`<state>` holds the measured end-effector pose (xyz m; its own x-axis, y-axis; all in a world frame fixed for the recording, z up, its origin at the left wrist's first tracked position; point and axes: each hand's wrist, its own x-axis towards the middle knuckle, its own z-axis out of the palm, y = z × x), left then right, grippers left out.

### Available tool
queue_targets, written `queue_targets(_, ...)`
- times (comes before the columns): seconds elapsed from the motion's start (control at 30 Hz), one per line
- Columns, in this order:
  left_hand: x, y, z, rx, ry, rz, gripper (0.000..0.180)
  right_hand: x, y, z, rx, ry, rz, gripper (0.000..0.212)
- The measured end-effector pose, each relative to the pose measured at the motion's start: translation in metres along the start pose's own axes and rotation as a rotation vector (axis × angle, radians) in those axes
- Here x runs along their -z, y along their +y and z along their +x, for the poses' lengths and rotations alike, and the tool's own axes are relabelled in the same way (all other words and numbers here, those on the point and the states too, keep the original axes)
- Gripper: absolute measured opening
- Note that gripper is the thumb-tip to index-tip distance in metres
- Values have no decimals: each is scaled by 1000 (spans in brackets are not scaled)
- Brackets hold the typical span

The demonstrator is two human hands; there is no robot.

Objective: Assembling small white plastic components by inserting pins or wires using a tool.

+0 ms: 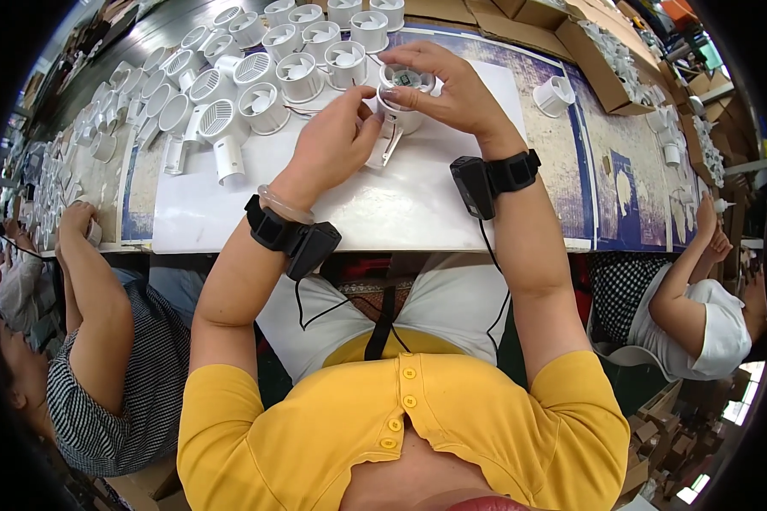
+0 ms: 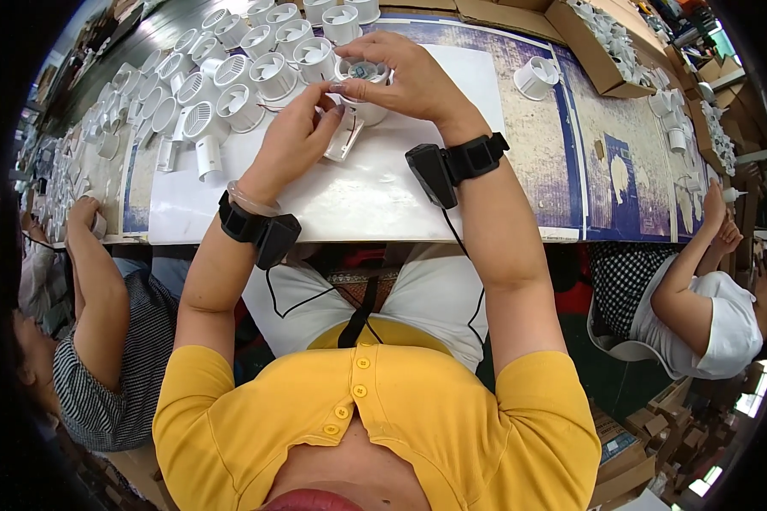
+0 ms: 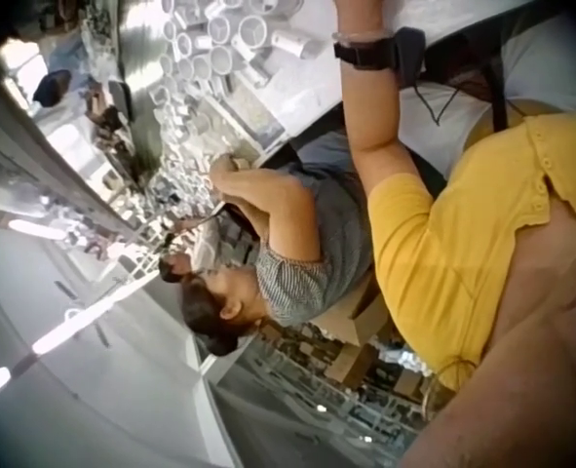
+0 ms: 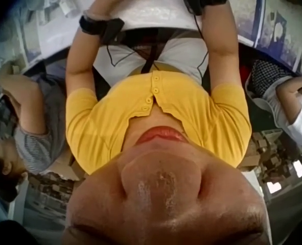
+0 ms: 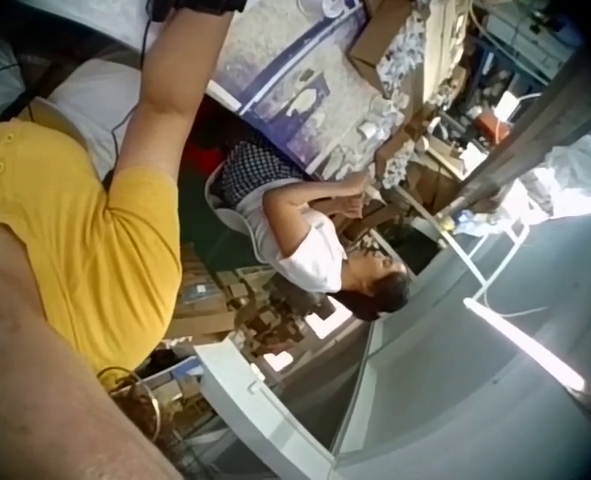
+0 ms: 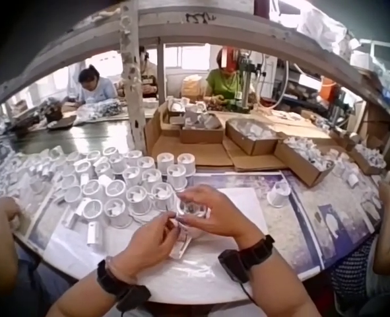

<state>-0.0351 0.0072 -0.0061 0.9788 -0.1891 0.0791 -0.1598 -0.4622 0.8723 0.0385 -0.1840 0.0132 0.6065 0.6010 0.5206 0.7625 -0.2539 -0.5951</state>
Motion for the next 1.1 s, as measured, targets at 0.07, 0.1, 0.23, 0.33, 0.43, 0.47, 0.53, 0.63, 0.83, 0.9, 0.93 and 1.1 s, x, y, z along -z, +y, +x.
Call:
queue_targets(0.07,1,-2,0,-253,232,301,23,-1,2,0,-1,-11,-11,40)
queue_targets(0.1,0,-2,0,-252,231,302,23,-2,3,0,10,5,-31,40)
queue_targets(0.23,-6,2,-1,-588,413,402,17,-5,5,0,28,48,-57,40)
queue_targets(0.33,-8,3,-3,-540,432,519,20,-7,4,0,15,62,-23,41)
queue_targets(0.43,-10,5,-5,-534,452,570,24,-8,2,0,13,88,-56,41)
queue_targets(0.47,-11,6,-6,-531,463,595,25,-8,1,0,11,90,-54,41)
queue_targets(0.53,-11,6,-7,-509,449,596,25,-7,-1,1,5,90,-75,40)
queue_targets(0.63,-12,6,-7,-469,424,597,24,-7,-2,1,3,95,-94,40)
queue_targets(0.83,-13,-2,0,-527,437,552,19,-2,-4,-2,-60,44,-138,42)
queue_targets(0.9,-13,-3,0,-532,431,552,18,0,-4,-2,-75,47,-126,42)
queue_targets(0.93,-13,-4,1,-539,433,557,18,1,-5,-2,-88,43,-114,42)
queue_targets(1.1,-11,-6,1,-538,438,550,16,4,-1,-2,-103,25,-88,42)
